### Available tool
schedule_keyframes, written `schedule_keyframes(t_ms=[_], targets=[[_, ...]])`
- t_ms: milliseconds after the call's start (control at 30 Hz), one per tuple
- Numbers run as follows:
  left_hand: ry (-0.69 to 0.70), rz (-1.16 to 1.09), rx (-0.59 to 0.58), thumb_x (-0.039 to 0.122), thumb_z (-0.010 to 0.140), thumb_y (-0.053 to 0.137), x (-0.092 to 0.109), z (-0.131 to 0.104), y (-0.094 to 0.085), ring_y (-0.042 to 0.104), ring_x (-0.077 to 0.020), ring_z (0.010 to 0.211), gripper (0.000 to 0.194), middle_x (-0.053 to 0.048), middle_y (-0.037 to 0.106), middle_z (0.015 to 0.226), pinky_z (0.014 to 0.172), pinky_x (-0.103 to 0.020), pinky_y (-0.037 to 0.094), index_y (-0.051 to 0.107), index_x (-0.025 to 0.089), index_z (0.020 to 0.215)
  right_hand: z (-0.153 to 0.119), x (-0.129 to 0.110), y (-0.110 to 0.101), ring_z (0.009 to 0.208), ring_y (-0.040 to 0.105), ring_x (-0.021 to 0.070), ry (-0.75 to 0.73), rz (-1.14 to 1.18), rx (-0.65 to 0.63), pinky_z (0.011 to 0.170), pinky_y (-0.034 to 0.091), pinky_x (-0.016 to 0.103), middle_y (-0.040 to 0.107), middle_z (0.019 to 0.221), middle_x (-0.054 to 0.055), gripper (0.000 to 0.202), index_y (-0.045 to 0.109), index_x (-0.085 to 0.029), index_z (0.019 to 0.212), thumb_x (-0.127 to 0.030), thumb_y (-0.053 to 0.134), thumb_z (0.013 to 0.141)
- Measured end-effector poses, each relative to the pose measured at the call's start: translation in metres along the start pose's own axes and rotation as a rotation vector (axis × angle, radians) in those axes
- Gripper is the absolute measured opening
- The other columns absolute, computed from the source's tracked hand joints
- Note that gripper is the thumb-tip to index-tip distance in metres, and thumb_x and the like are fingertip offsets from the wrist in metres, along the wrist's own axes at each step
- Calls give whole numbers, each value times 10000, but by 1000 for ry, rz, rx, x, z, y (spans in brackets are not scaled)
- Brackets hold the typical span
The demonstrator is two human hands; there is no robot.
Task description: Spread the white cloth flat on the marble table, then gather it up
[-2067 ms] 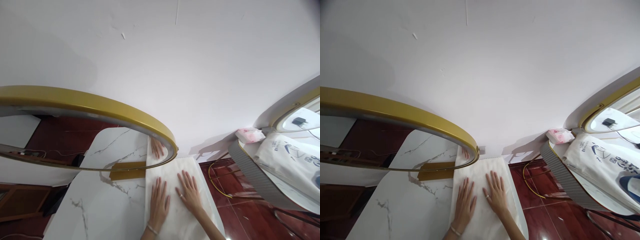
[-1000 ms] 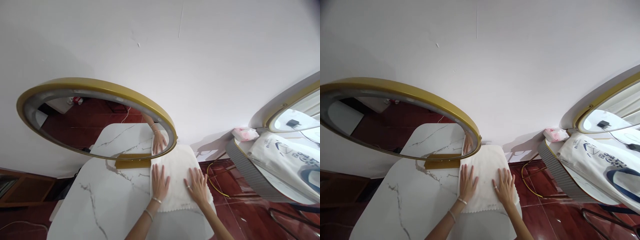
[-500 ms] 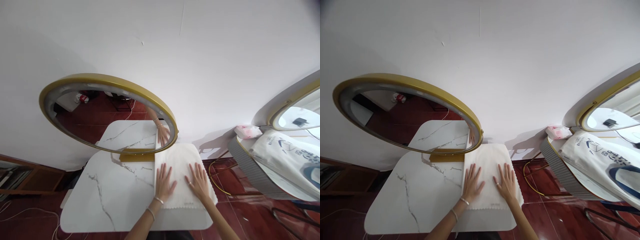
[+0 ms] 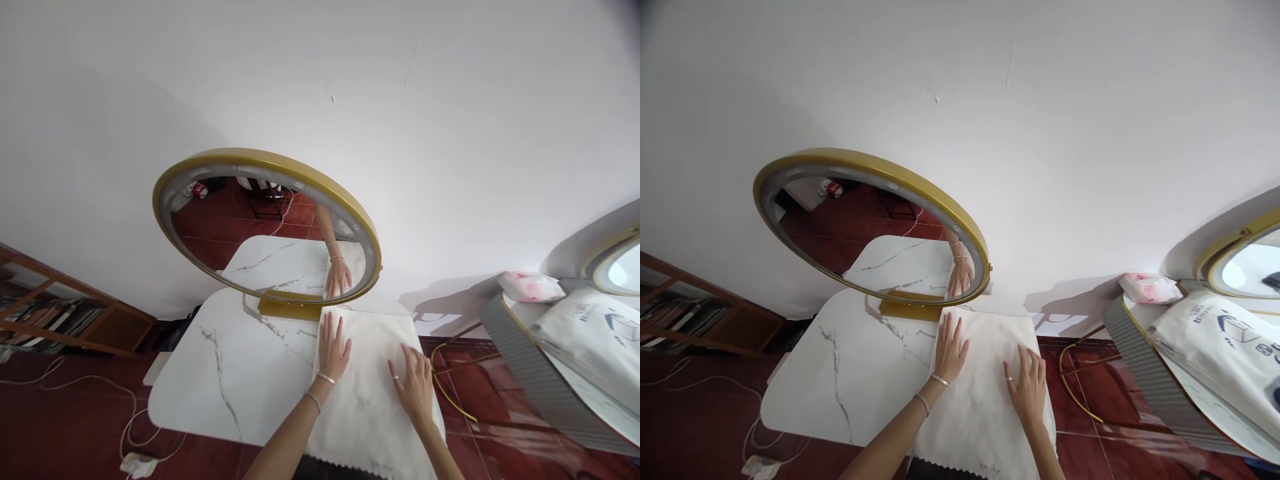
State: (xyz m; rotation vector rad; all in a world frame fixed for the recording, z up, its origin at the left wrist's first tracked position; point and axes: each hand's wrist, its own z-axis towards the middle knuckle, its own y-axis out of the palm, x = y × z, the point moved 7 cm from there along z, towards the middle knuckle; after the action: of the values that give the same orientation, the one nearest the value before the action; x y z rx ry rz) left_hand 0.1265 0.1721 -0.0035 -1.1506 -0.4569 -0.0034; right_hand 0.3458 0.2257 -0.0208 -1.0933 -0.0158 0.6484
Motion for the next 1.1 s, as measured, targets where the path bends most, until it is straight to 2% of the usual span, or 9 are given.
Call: schedule_keyframes(t_ms=[100, 200, 400, 500, 667, 767, 867, 1033, 1100], targets=[[-6, 30, -8, 324, 890, 471, -11, 6, 6, 122, -280, 1430, 716, -72, 45, 1571, 1135, -505, 279, 96, 224, 1492, 20, -4, 16, 1355, 270, 323, -64, -17, -37, 1050, 314, 503, 344, 1448, 156, 665, 235, -184, 1464, -570, 246, 922], [-32, 43, 1, 343, 897, 457, -25, -3, 2, 114, -274, 1431, 710, -72, 37, 1570, 1141, -488, 271, 92, 218, 1493, 19, -18, 33, 1398, 205, 309, -113, -62, -98, 1081, 268, 501, 262, 1511, 136, 650, 118, -209, 1494, -528, 222, 937], [-78, 68, 0, 362, 908, 438, -68, -17, -25, 123, -264, 1433, 679, -74, 36, 1572, 1138, -469, 266, 117, 229, 1491, 11, -65, 52, 1395, 196, 342, -117, -80, -155, 1064, 285, 519, 198, 1533, 121, 666, 148, -263, 1490, -563, 287, 913], [-106, 102, 10, 383, 921, 414, -107, -25, -43, 122, -263, 1434, 650, -91, 43, 1571, 1132, -471, 264, 140, 219, 1488, 21, -112, 66, 1378, 233, 345, -138, -29, -172, 1058, 303, 516, 194, 1535, 125, 717, 100, -260, 1497, -580, 333, 899], [-120, 171, 10, 403, 924, 409, -189, -32, -75, 162, -267, 1426, 627, -109, 116, 1564, 1119, -475, 276, 186, 216, 1479, 21, -218, 91, 1411, 162, 332, -255, 43, -173, 1091, 253, 506, 24, 1565, 162, 788, -58, -193, 1494, -479, 392, 914], [-109, 201, -3, 403, 923, 406, -221, -33, -90, 185, -274, 1420, 628, -119, 151, 1556, 1109, -479, 292, 186, 211, 1479, 14, -257, 98, 1421, 128, 327, -229, 45, -165, 1098, 233, 506, -12, 1566, 141, 772, -59, -211, 1493, -419, 411, 916], [-95, 185, -10, 380, 932, 393, -217, -51, -99, 150, -275, 1428, 632, -122, 129, 1561, 1113, -474, 287, 151, 194, 1485, 10, -266, 100, 1423, 137, 306, -213, 25, -159, 1100, 239, 486, -6, 1569, 118, 753, -43, -234, 1494, -418, 408, 919], [133, 40, -168, 595, 813, 527, -146, -114, -87, 125, -324, 1429, 801, -81, 92, 1572, 1115, -536, 248, 197, 287, 1475, 8, -222, 94, 1422, 156, 283, -167, -47, -156, 1100, 250, 474, 10, 1573, 84, 725, -20, -267, 1494, -454, 384, 922], [197, -24, -222, 605, 790, 554, -123, -132, -81, 126, -334, 1428, 832, -78, 99, 1571, 1112, -559, 230, 189, 304, 1474, 6, -200, 89, 1422, 157, 284, -155, -79, -156, 1100, 253, 481, 5, 1574, 77, 709, -4, -270, 1495, -466, 367, 923]])
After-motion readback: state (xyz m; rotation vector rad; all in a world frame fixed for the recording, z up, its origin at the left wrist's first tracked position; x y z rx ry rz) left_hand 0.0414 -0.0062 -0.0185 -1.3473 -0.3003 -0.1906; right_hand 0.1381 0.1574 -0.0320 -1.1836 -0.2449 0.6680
